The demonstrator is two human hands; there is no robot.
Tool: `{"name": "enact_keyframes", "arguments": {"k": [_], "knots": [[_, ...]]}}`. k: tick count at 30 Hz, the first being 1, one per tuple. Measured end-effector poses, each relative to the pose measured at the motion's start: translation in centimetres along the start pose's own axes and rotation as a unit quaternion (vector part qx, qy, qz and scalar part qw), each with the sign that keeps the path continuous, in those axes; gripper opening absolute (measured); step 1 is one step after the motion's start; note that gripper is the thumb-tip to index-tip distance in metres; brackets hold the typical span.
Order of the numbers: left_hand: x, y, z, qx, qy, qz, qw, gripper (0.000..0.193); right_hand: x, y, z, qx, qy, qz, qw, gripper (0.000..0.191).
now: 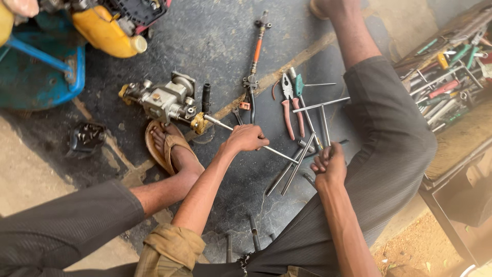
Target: The person sits on the floor and uses a T-handle wrench to loosen and tighten bolts on a small engine component. They repeatedly reposition the component and adjust the tool to access different fasteners.
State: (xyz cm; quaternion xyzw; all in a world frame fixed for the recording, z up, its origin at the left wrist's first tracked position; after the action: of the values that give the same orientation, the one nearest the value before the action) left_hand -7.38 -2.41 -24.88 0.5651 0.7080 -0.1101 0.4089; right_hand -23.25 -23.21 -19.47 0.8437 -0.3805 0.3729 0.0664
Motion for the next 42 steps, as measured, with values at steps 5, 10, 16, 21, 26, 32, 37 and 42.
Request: {"name": "enact_keyframes", "arguments": {"k": [5,10,16,21,26,32,37,42], "knots": [[-0.1,-0.1,-0.3,0.007,0.010,-0.001,1.000,0.029,-0.9,-0.1,-0.8,-0.140,-0.149,-0.146,0.968,0.043],[-1.3,0.8,-1.0,-0.003,-0.018,0.000,1.000,0.034,0.1,-2.8,-0.8,-0.083,-0.216,-0.081,0.969,0.052],[-1.6,1.6,-0.6,-0.019,-0.019,-0.024,0.999,0.036,4.6,-1.4,-3.5,-0.124,0.057,-0.098,0.986,0.036],[-0.3,0.2,-0.5,0.006,-0.006,0.000,1.000,0.034,4.2,-1.7,-4.2,-0.147,0.034,-0.134,0.979,0.036],[0.2,0.1,-0.5,-0.007,-0.021,0.011,1.000,0.033,3.2,-2.2,-3.9,-0.151,-0.049,-0.224,0.961,0.028],[-0.1,0.2,-0.9,0.004,-0.009,0.005,1.000,0.032,2.2,-3.1,-4.6,-0.144,-0.160,-0.213,0.953,0.043],[-0.7,0.8,-1.4,0.005,-0.003,0.008,1.000,0.035,3.1,-2.9,-5.8,-0.121,-0.069,-0.225,0.964,0.052],[-1.2,1.2,-1.0,-0.008,-0.003,-0.019,1.000,0.032,2.5,-1.5,-5.6,-0.171,0.004,-0.263,0.949,0.047]]}}
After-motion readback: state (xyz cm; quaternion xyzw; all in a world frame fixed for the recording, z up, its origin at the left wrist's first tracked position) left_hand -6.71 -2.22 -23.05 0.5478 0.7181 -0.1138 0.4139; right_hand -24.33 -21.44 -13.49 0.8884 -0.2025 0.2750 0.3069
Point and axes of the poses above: each hand's wrist, its own z-axis towards the middle knuckle, its own y-axis out of the back of the hand, x = y × z, the point moved 6 cm from there along z, towards the middle knuckle, and after that the axes turned 15 degrees about -z, right-handed, at the moved point
